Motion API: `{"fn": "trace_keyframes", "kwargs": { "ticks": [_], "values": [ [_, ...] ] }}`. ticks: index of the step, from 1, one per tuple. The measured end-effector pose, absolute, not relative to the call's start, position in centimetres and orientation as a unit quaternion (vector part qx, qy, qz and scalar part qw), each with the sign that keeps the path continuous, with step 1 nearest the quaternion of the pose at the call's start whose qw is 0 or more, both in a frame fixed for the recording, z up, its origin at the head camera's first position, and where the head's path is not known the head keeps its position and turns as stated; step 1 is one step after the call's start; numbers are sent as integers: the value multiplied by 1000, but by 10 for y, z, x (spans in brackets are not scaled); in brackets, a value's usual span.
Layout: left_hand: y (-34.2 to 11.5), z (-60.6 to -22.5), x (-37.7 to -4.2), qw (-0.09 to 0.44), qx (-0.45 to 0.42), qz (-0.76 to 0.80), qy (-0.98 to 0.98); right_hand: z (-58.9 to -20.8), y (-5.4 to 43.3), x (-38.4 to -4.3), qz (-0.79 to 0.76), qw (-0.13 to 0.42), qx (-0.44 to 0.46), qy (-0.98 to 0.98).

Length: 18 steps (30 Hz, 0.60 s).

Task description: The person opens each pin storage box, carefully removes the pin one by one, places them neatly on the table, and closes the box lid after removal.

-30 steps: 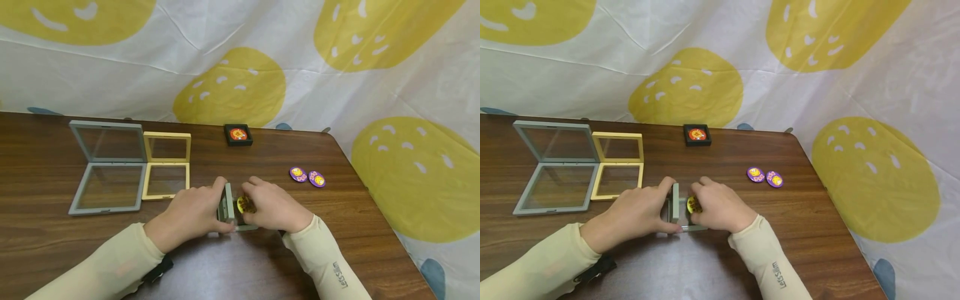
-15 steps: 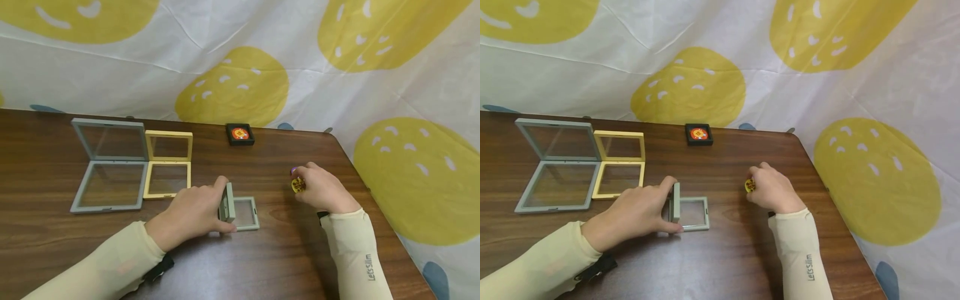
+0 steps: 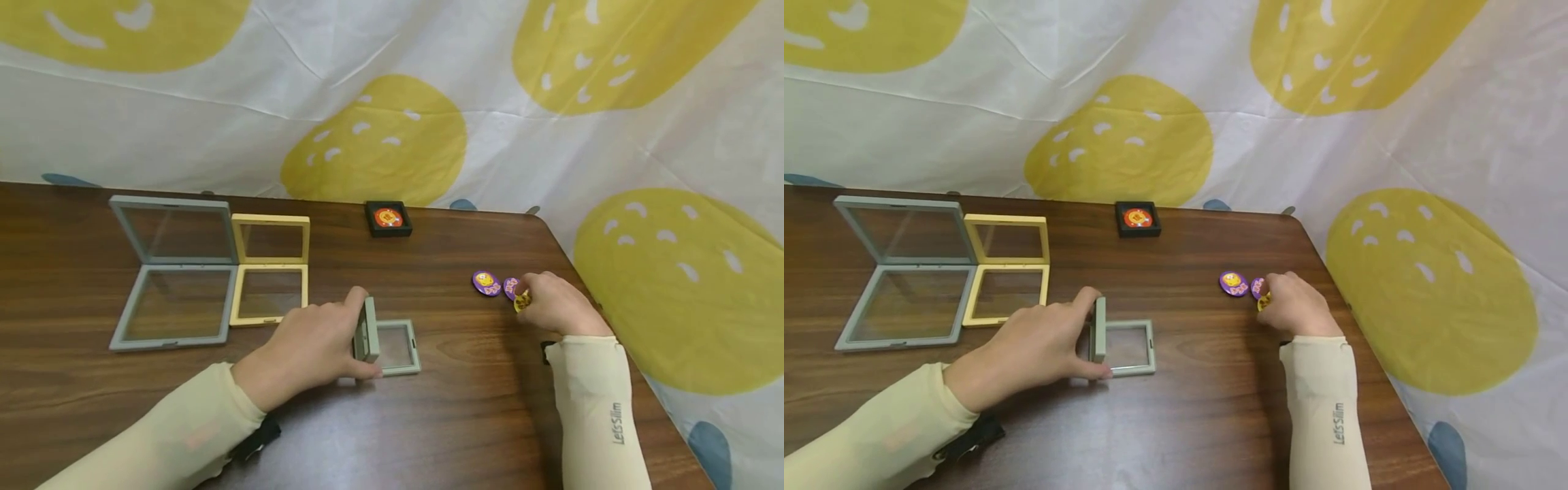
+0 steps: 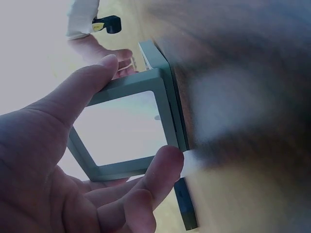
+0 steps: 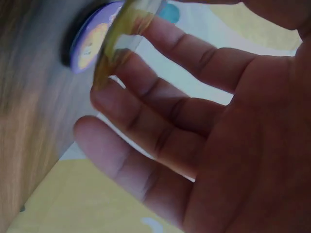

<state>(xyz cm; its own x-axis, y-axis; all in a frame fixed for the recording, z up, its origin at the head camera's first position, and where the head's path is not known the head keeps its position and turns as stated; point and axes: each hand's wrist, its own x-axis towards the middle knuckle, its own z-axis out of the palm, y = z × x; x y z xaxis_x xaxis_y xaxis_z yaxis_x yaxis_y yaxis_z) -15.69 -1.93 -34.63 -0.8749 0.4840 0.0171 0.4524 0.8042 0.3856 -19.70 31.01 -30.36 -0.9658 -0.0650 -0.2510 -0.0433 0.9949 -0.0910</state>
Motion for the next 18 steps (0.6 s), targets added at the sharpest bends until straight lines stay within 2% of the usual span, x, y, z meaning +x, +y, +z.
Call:
{"fn": "trace_keyframes", "kwargs": {
  "ticks": [10, 18],
  "values": [
    [-19, -346, -157, 45, 247, 199, 947, -310, 321, -197, -49, 169, 23, 984],
    [-19, -346, -157, 39, 247, 194, 949, -315, 319, -199, -49, 173, 37, 983]
  ]
}}
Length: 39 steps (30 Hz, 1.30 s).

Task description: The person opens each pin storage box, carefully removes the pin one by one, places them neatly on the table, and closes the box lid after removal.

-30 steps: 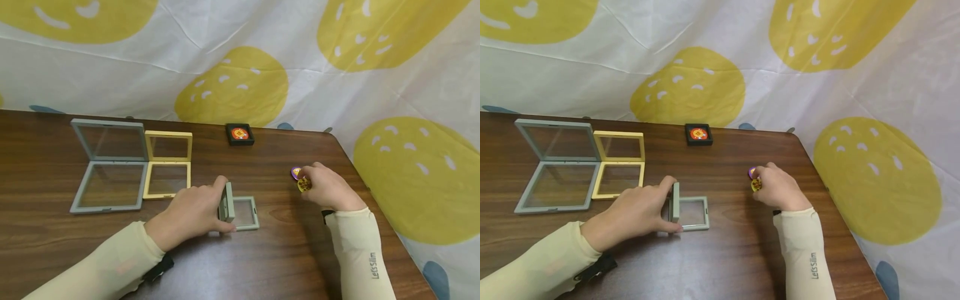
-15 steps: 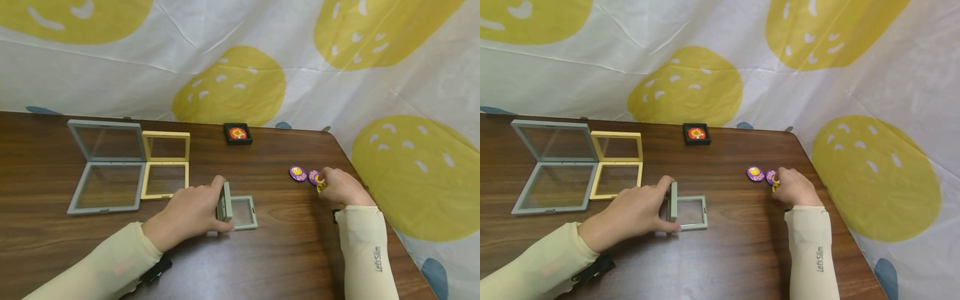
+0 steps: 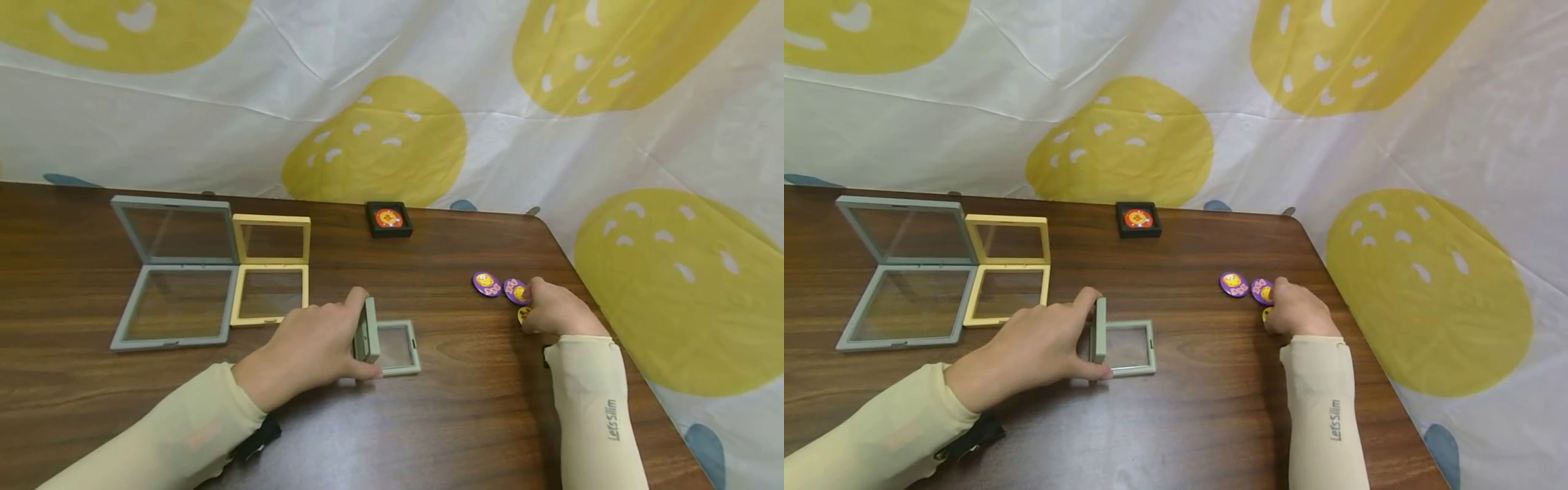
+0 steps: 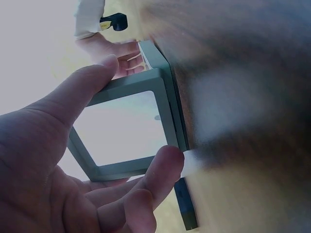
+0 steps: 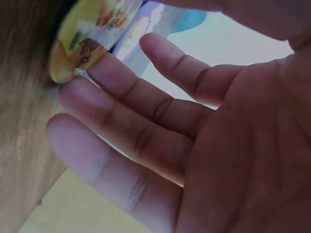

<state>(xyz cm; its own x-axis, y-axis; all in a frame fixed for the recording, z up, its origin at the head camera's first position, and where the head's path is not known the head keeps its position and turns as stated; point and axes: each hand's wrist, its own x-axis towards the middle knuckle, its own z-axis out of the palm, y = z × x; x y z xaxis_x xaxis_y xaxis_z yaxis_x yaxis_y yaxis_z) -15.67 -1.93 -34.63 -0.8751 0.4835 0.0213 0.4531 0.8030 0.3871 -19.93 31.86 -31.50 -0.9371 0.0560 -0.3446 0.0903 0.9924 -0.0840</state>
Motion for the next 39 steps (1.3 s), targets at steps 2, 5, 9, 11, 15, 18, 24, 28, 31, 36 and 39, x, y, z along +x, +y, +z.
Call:
{"fn": "trace_keyframes", "kwargs": {
  "ticks": [2, 5, 9, 11, 15, 18, 24, 28, 31, 36, 39],
  "values": [
    [-20, -346, -157, 39, 246, 193, 949, -316, 319, -200, -51, 174, 39, 983],
    [-20, -347, -157, 38, 247, 196, 948, -314, 321, -199, -56, 172, 41, 983],
    [-19, -347, -157, 39, 248, 201, 947, -308, 316, -197, -41, 143, 15, 989],
    [-20, -347, -157, 39, 248, 200, 947, -307, 305, -196, -31, 116, -14, 993],
    [-20, -348, -158, 36, 248, 197, 948, -311, 267, -193, -36, 75, -116, 990],
    [-20, -348, -157, 36, 247, 198, 948, -318, 235, -188, -51, 71, -219, 972],
    [-20, -349, -157, 29, 250, 197, 947, -330, 195, -176, -50, 101, -349, 930],
    [-19, -348, -157, 23, 253, 198, 947, -332, 189, -172, -45, 114, -363, 924],
    [-18, -348, -157, 22, 256, 200, 945, -331, 189, -170, -40, 120, -358, 925],
    [-19, -348, -157, 25, 255, 198, 946, -330, 189, -171, -33, 133, -353, 925],
    [-20, -348, -157, 30, 254, 190, 948, -329, 190, -171, -31, 138, -354, 925]
  ]
}}
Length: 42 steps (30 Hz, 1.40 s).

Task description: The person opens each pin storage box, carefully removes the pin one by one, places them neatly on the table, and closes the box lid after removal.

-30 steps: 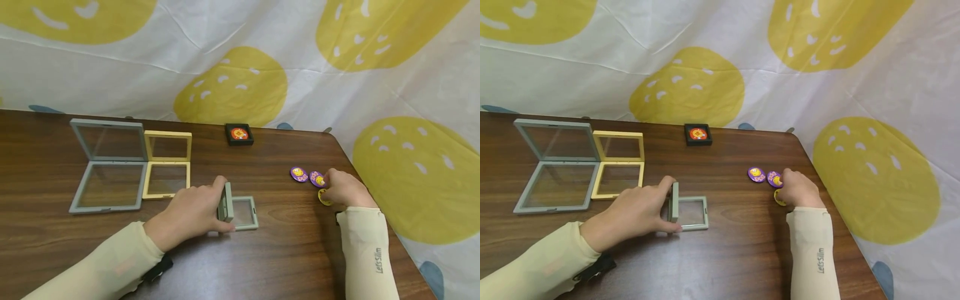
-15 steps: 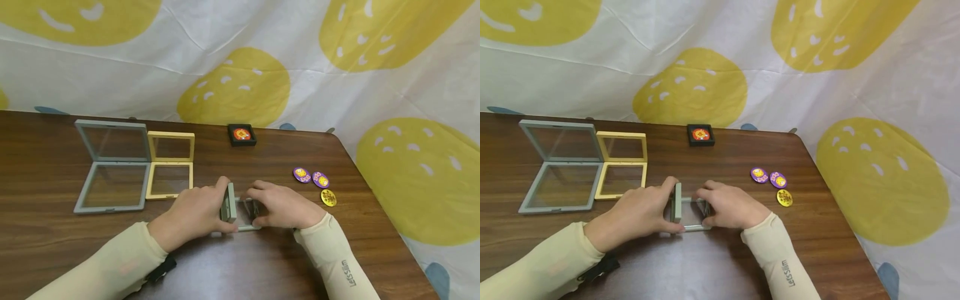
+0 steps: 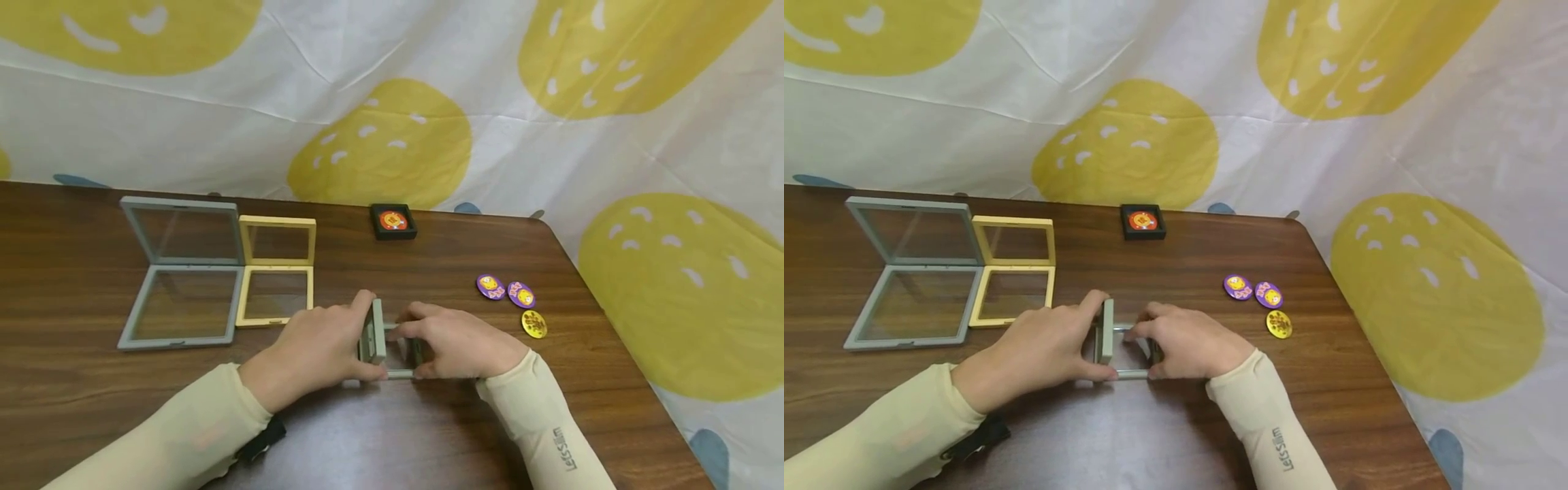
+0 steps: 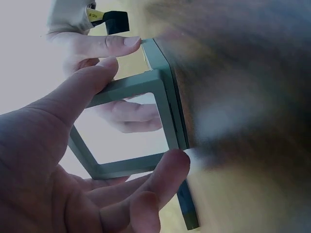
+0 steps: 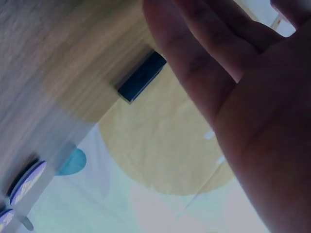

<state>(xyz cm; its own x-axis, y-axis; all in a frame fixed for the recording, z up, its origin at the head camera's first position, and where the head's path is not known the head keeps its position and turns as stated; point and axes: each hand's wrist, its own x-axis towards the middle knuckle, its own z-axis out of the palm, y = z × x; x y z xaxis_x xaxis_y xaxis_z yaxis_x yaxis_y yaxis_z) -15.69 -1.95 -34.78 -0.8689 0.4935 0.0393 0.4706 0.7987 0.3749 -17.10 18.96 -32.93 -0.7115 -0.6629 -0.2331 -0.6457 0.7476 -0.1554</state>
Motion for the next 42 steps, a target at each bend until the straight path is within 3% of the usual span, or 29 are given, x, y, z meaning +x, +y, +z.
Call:
{"fn": "trace_keyframes", "kwargs": {
  "ticks": [15, 24, 30, 36, 42],
  "values": [
    [-21, -352, -155, 15, 260, 130, 957, -334, 196, -176, -32, 117, -287, 950],
    [-21, -351, -154, 48, 236, 86, 967, -347, 187, -175, 0, 46, -258, 965],
    [-19, -352, -154, -10, 244, 110, 963, -351, 178, -173, 5, -17, -278, 960],
    [-20, -352, -155, -79, 262, 115, 955, -350, 175, -170, 6, -6, -315, 949],
    [-24, -351, -159, 5, 233, 92, 968, -349, 174, -169, -3, 30, -309, 950]
  ]
}}
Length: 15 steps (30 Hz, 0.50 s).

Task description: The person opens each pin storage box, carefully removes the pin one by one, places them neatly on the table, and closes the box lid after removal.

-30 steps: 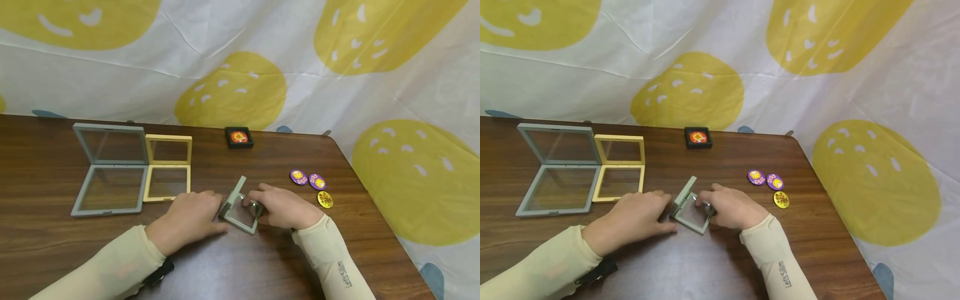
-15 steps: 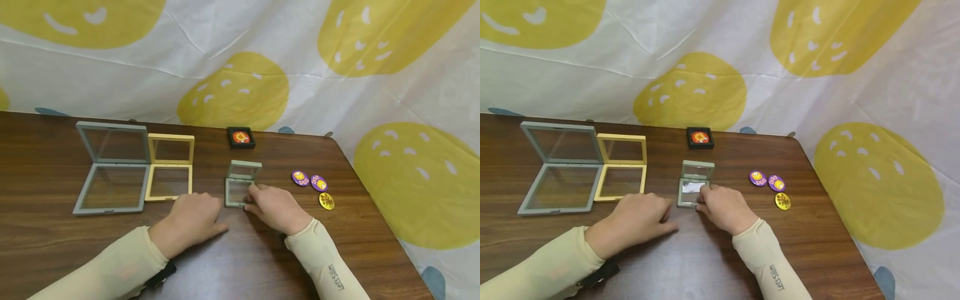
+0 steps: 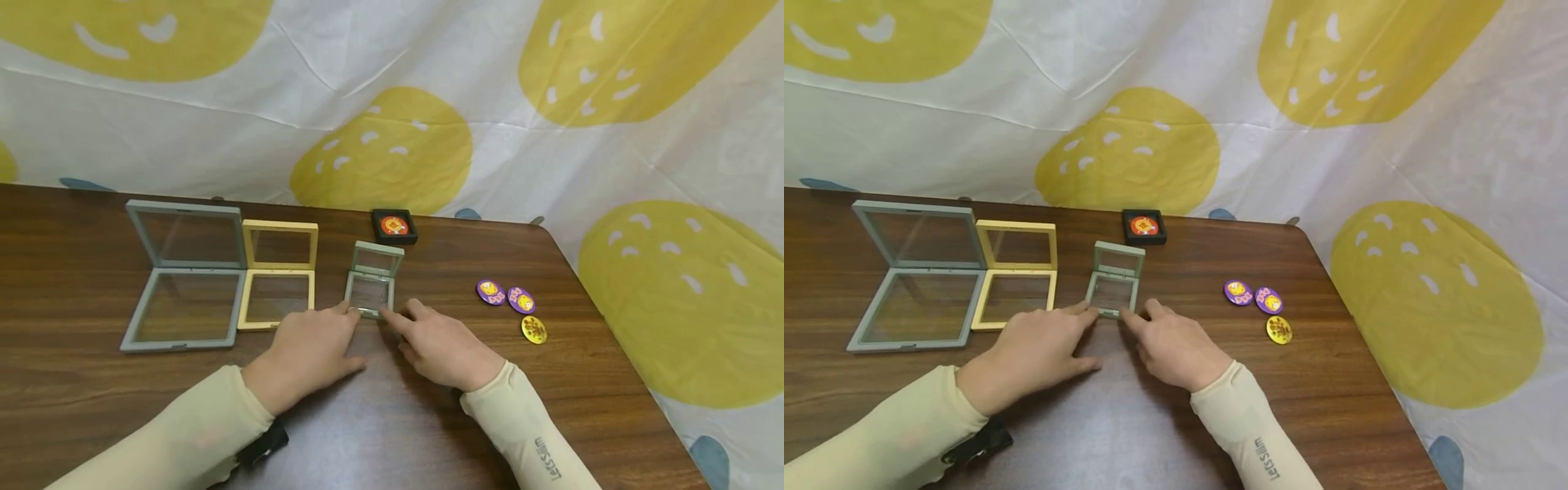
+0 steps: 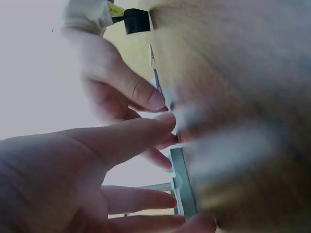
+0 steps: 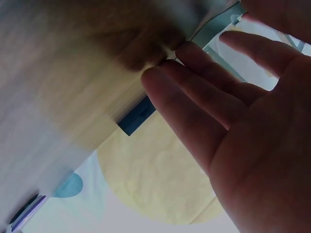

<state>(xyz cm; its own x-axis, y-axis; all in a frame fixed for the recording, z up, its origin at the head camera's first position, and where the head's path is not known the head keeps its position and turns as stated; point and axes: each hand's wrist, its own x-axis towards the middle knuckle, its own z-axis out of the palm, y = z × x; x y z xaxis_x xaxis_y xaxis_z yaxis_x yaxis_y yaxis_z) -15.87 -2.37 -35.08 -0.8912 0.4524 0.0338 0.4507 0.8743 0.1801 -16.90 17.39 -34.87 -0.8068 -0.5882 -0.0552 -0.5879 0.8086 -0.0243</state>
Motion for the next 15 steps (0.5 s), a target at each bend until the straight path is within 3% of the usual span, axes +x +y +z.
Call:
{"fn": "trace_keyframes", "kwargs": {
  "ticks": [11, 15],
  "values": [
    [-23, -351, -157, 39, 218, 74, 972, -350, 174, -168, -6, 39, -316, 948],
    [-23, -351, -157, 27, 219, 67, 973, -349, 174, -168, -5, 46, -314, 948]
  ]
}}
